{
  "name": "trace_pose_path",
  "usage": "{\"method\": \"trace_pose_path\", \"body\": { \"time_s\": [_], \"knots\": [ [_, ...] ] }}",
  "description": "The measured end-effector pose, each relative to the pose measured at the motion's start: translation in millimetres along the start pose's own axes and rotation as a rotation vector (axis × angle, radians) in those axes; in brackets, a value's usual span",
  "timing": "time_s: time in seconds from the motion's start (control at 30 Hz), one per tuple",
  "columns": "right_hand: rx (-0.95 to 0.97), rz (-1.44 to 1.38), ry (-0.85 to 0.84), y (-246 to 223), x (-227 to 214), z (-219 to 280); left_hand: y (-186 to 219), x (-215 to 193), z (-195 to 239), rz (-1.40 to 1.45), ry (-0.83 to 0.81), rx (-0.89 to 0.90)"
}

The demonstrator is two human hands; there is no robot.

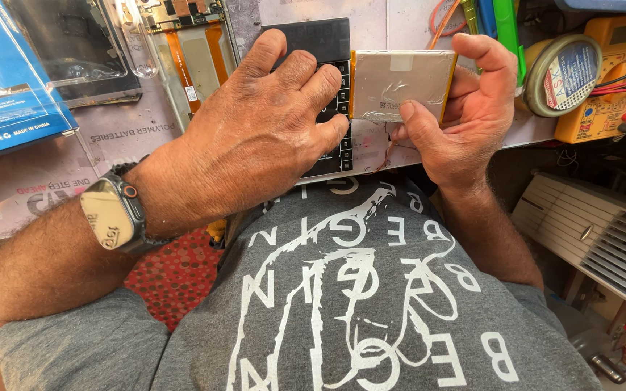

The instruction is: The person holds a rectangular lithium-ion battery and repeatedly presses its terminals against a KOOCU S207 PRO battery tester to read the display. The person also briefly handles a disassembled smartphone chassis and a battery packaging box on the workbench.

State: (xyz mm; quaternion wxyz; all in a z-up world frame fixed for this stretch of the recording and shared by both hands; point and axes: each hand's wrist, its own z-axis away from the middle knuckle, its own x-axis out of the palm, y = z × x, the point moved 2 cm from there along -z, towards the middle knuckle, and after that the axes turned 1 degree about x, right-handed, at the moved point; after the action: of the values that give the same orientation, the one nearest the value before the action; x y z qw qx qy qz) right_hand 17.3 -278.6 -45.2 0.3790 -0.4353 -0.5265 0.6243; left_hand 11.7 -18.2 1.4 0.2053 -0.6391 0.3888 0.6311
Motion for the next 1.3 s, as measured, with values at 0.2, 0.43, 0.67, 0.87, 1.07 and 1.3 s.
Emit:
{"method": "trace_pose_path", "body": {
  "time_s": [0.2, 0.43, 0.67, 0.87, 1.07, 1.3],
  "knots": [
    [-0.005, 0.033, -0.003, 1.6, -0.5, 0.8, 0.8, -0.2, -0.7, 0.046, 0.012, -0.008],
    [0.009, -0.004, 0.001, 1.6, -0.6, 1.3, 1.9, -0.1, -2.7, -0.003, 0.011, -0.002],
    [0.012, -0.021, 0.004, 0.4, 0.5, 0.1, 0.9, -0.3, -1.7, 0.018, 0.034, 0.022],
    [0.056, -0.02, 0.025, -3.2, 1.7, 2.0, 4.2, -2.5, -3.0, -0.006, 0.021, 0.013],
    [0.022, -0.045, 0.022, -1.5, 2.4, 2.2, 6.9, -5.6, -6.5, -0.046, 0.034, 0.013],
    [0.036, -0.007, 0.03, -1.3, 0.3, 5.3, 9.3, -1.5, -5.6, -0.045, 0.026, 0.016]
  ]
}}
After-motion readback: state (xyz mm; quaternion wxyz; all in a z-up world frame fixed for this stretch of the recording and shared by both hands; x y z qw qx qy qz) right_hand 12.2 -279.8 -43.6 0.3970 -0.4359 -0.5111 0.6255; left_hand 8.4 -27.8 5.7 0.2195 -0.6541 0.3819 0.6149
